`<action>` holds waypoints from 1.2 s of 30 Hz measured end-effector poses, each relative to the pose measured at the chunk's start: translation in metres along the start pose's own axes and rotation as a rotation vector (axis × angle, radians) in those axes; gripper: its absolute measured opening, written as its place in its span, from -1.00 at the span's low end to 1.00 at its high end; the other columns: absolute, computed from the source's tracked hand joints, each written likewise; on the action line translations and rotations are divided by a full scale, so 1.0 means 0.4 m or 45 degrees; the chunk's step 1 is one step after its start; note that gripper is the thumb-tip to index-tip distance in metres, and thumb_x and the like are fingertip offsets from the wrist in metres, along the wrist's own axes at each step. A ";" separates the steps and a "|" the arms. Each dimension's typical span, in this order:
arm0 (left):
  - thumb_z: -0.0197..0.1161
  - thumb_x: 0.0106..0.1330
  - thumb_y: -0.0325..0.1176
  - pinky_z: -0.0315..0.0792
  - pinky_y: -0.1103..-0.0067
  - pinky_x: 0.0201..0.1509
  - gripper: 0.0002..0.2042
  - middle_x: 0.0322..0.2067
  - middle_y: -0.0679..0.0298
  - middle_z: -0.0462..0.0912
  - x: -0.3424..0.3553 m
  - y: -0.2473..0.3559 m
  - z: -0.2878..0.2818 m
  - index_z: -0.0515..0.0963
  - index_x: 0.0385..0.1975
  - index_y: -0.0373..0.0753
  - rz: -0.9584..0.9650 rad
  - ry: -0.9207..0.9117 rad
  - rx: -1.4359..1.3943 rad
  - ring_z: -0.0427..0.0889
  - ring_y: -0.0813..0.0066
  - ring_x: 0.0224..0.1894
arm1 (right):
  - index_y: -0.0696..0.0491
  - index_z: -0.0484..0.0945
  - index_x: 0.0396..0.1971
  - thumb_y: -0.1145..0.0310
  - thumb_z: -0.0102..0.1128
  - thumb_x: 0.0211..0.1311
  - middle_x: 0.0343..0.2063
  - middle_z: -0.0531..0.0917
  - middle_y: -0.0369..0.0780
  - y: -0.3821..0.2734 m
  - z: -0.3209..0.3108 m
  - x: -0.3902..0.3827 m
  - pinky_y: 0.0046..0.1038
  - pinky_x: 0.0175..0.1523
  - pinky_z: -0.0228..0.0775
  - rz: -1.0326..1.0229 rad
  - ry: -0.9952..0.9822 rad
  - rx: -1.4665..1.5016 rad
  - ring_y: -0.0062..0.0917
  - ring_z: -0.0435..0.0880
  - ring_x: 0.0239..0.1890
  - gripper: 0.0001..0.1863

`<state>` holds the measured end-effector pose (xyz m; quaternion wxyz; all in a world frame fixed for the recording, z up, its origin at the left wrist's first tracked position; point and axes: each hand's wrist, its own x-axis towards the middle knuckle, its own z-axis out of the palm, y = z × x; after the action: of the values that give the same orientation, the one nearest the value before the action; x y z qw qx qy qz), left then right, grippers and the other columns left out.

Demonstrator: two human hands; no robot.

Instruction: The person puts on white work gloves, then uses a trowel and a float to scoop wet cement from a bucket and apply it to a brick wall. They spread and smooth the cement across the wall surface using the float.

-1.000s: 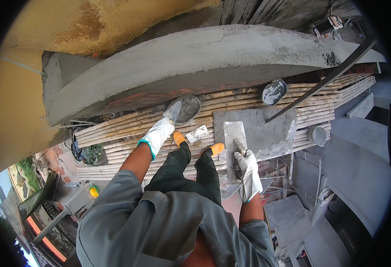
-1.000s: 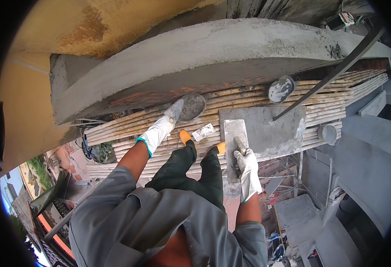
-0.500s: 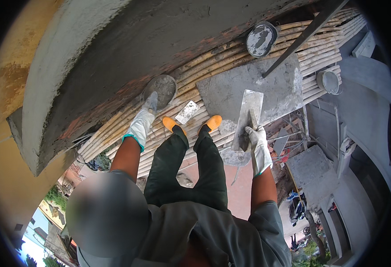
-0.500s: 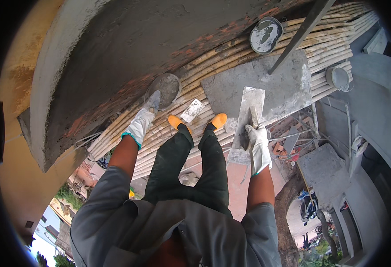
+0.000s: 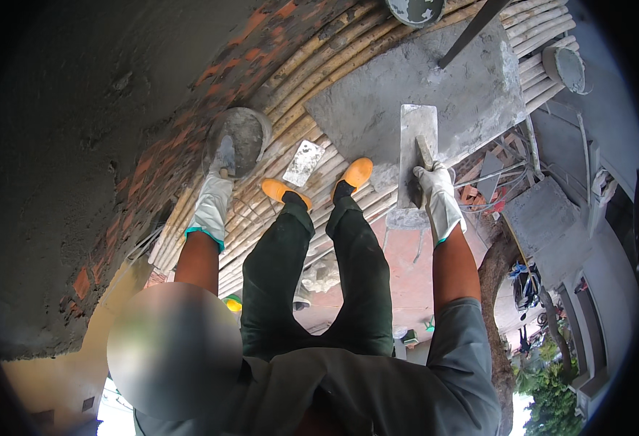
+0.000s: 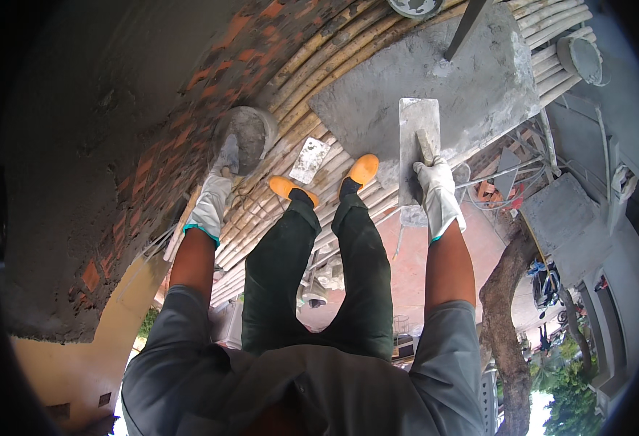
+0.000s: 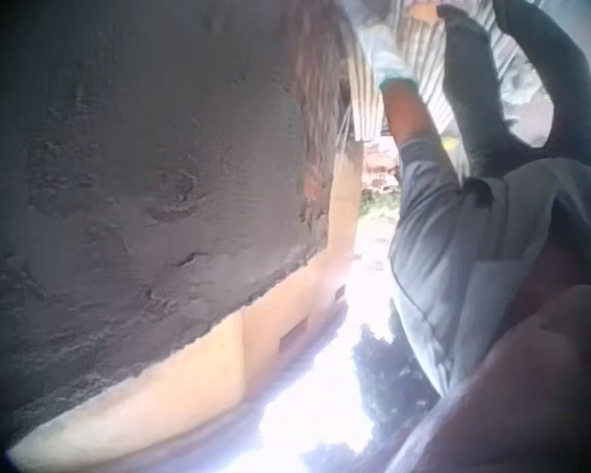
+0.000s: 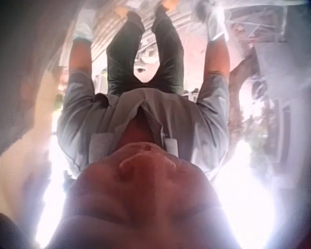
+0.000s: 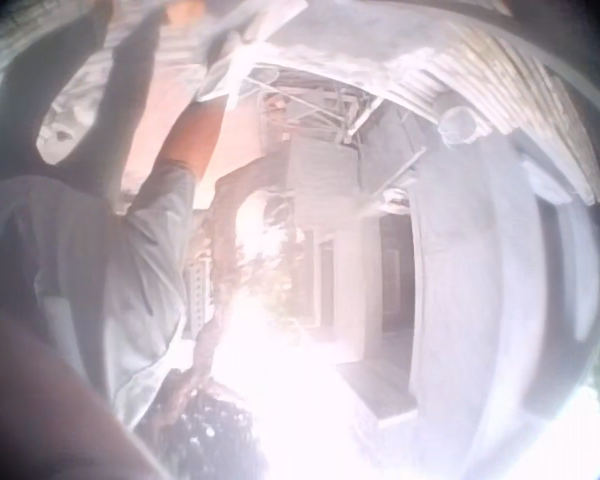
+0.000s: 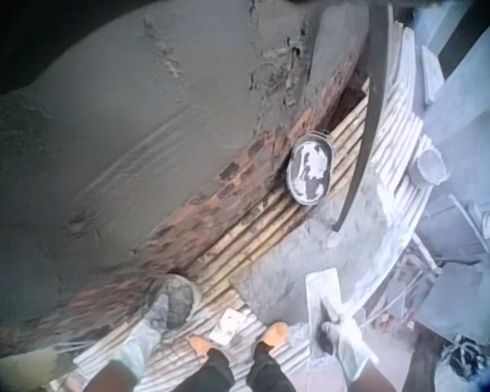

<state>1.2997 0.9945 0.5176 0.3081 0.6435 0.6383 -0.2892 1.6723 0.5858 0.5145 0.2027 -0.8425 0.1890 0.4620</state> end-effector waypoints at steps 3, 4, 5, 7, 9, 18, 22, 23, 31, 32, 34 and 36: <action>0.20 0.45 -0.35 0.47 0.40 -0.20 -0.52 -0.27 0.10 0.69 0.053 -0.045 0.040 0.46 0.39 -0.03 0.027 0.034 0.022 0.63 0.26 -0.34 | 0.06 0.67 0.03 0.29 0.46 0.27 -0.36 0.76 -0.22 0.008 0.021 0.064 -0.32 -0.32 0.58 0.043 -0.018 -0.101 -0.46 0.73 -0.41 -0.64; 0.21 0.44 -0.36 0.50 0.41 -0.10 -0.50 -0.21 0.06 0.70 0.067 -0.059 0.055 0.46 0.39 -0.07 0.033 0.058 0.043 0.67 0.22 -0.25 | 0.06 0.67 0.03 0.30 0.47 0.26 -0.36 0.76 -0.22 0.010 0.033 0.082 -0.32 -0.30 0.58 0.048 -0.013 -0.098 -0.46 0.73 -0.40 -0.64; 0.22 0.42 -0.38 0.52 0.42 0.00 -0.49 -0.15 0.03 0.72 0.078 -0.069 0.068 0.45 0.39 -0.10 0.061 0.061 0.003 0.70 0.17 -0.16 | 0.06 0.67 0.03 0.30 0.47 0.26 -0.36 0.76 -0.22 0.011 0.044 0.101 -0.32 -0.27 0.58 0.050 -0.007 -0.093 -0.46 0.73 -0.39 -0.63; 0.25 0.42 -0.37 0.55 0.38 0.02 -0.50 -0.11 -0.02 0.73 0.079 -0.073 0.089 0.46 0.37 -0.14 0.083 0.121 -0.038 0.73 0.09 -0.12 | 0.06 0.67 0.03 0.31 0.47 0.25 -0.36 0.76 -0.22 0.018 0.067 0.135 -0.32 -0.23 0.58 0.070 0.015 -0.093 -0.46 0.72 -0.38 -0.63; 0.28 0.42 -0.34 0.56 0.30 0.06 -0.51 -0.06 -0.08 0.72 0.054 -0.047 0.099 0.47 0.36 -0.19 0.082 0.268 0.222 0.72 -0.01 -0.04 | 0.06 0.68 0.03 0.30 0.48 0.24 -0.34 0.76 -0.22 0.033 0.086 0.175 -0.32 -0.18 0.57 0.080 -0.006 -0.118 -0.45 0.73 -0.34 -0.62; 0.41 0.40 -0.10 0.53 0.23 0.29 -0.37 0.19 -0.16 0.62 -0.063 0.166 0.334 0.42 0.41 -0.20 0.625 0.166 0.300 0.66 -0.12 0.17 | 0.11 0.60 -0.08 0.45 0.39 0.32 -0.43 0.71 -0.25 0.158 0.233 0.361 -0.37 -0.39 0.52 0.104 0.001 0.034 -0.50 0.68 -0.48 -0.77; 0.42 0.32 0.05 0.47 0.20 0.36 -0.22 0.27 -0.22 0.57 0.093 0.167 0.485 0.38 0.45 -0.24 0.273 -0.261 0.288 0.60 -0.16 0.27 | 0.11 0.59 -0.07 0.46 0.36 0.34 -0.41 0.71 -0.25 0.205 0.277 0.406 -0.36 -0.40 0.53 0.144 -0.024 0.055 -0.49 0.66 -0.50 -0.78; 0.43 0.26 0.10 0.45 0.19 0.38 -0.16 0.29 -0.22 0.55 0.130 0.162 0.513 0.35 0.47 -0.23 0.193 -0.340 0.294 0.56 -0.15 0.31 | 0.11 0.59 -0.07 0.47 0.36 0.35 -0.40 0.71 -0.25 0.217 0.290 0.415 -0.36 -0.40 0.54 0.148 -0.040 0.120 -0.48 0.66 -0.49 -0.79; 0.45 0.14 0.26 0.42 0.22 0.42 -0.05 0.30 -0.20 0.56 0.272 0.121 0.654 0.43 0.41 -0.34 0.203 -0.346 0.503 0.55 -0.15 0.34 | 0.13 0.65 -0.05 0.39 0.41 0.31 -0.35 0.79 -0.21 0.298 0.377 0.452 -0.36 -0.25 0.59 0.185 -0.039 0.104 -0.49 0.76 -0.37 -0.73; 0.45 0.13 0.26 0.43 0.21 0.42 -0.06 0.30 -0.19 0.56 0.279 0.124 0.664 0.45 0.39 -0.34 0.225 -0.301 0.499 0.55 -0.15 0.34 | 0.13 0.65 -0.05 0.38 0.41 0.30 -0.35 0.79 -0.21 0.303 0.383 0.453 -0.35 -0.25 0.59 0.186 -0.027 0.080 -0.48 0.76 -0.37 -0.73; 0.45 0.14 0.26 0.44 0.21 0.40 -0.08 0.30 -0.18 0.57 0.294 0.140 0.682 0.47 0.37 -0.34 0.224 -0.295 0.475 0.56 -0.14 0.33 | 0.12 0.66 -0.06 0.37 0.43 0.28 -0.36 0.79 -0.20 0.309 0.388 0.453 -0.34 -0.24 0.58 0.191 -0.004 0.084 -0.47 0.75 -0.36 -0.72; 0.47 0.15 0.21 0.46 0.20 0.38 -0.14 0.27 -0.15 0.60 0.309 0.171 0.705 0.50 0.33 -0.31 0.109 -0.332 0.470 0.58 -0.13 0.31 | 0.12 0.66 -0.06 0.37 0.43 0.29 -0.36 0.79 -0.21 0.312 0.390 0.451 -0.34 -0.24 0.58 0.183 -0.008 0.100 -0.47 0.75 -0.37 -0.73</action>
<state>1.3761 0.8585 0.2435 0.2769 0.6726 0.5014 -0.4686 1.5904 0.5369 0.2627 0.2023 -0.8167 0.2664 0.4702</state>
